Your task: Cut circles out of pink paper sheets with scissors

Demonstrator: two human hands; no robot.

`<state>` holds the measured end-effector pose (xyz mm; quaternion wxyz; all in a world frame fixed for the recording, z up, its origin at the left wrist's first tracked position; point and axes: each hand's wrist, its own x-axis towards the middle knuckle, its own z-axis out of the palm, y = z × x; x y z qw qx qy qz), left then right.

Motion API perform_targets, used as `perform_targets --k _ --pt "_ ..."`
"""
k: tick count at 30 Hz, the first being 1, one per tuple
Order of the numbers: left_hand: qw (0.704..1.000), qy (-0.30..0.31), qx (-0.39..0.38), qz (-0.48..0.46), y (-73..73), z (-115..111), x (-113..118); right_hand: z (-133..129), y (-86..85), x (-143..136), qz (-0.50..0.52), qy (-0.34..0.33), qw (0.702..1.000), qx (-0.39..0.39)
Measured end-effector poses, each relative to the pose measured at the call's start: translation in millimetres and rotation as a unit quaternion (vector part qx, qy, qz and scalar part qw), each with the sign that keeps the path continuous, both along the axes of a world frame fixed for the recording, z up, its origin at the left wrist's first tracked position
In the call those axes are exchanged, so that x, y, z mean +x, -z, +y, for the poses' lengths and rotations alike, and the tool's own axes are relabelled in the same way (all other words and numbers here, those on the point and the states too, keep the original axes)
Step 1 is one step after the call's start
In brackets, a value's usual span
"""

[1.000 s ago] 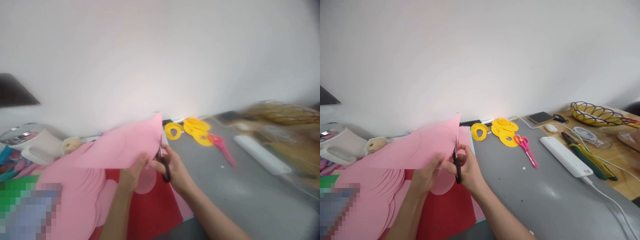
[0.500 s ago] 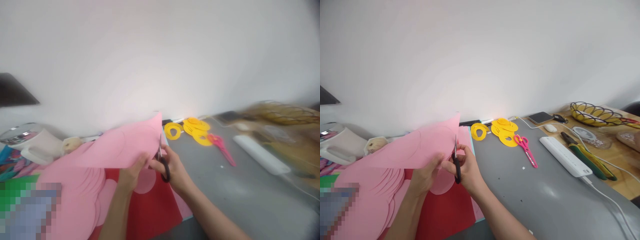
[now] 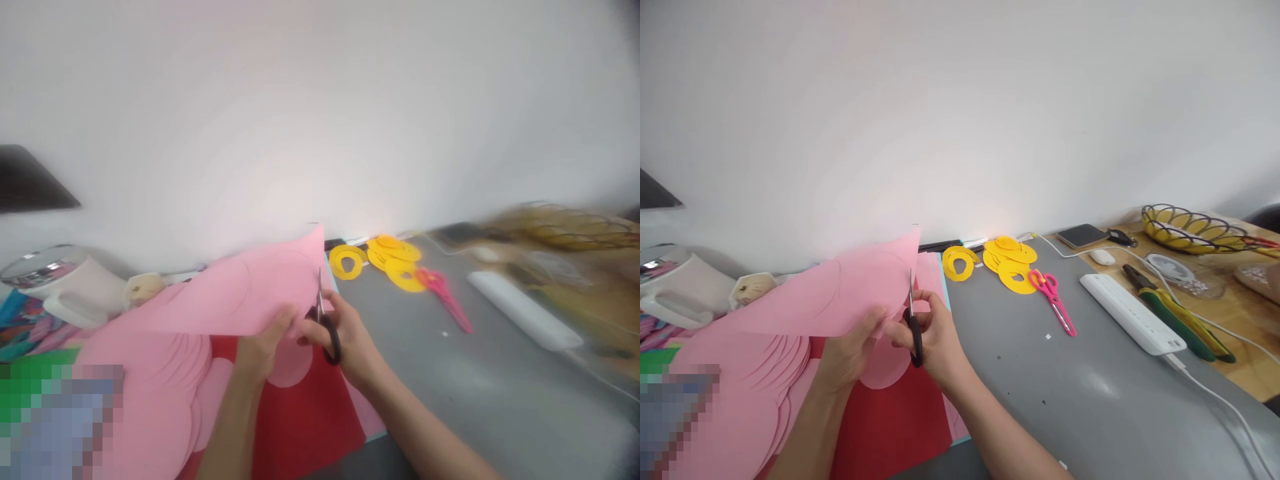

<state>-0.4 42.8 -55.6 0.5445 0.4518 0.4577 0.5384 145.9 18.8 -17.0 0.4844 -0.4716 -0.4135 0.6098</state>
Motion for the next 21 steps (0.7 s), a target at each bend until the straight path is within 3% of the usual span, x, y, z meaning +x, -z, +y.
perform_targets --k 7,14,21 --pt "1.000 0.001 0.023 -0.021 -4.3 -1.3 1.7 0.3 -0.1 1.0 -0.006 -0.001 1.000 -0.007" --pt "0.998 -0.037 0.040 -0.013 -6.5 -1.6 5.7 -1.1 2.5 -0.3 -0.016 -0.003 1.000 -0.019" --pt "0.998 -0.039 0.046 -0.018 -3.1 -1.6 3.5 2.5 4.3 2.2 0.027 -0.012 1.000 0.000"
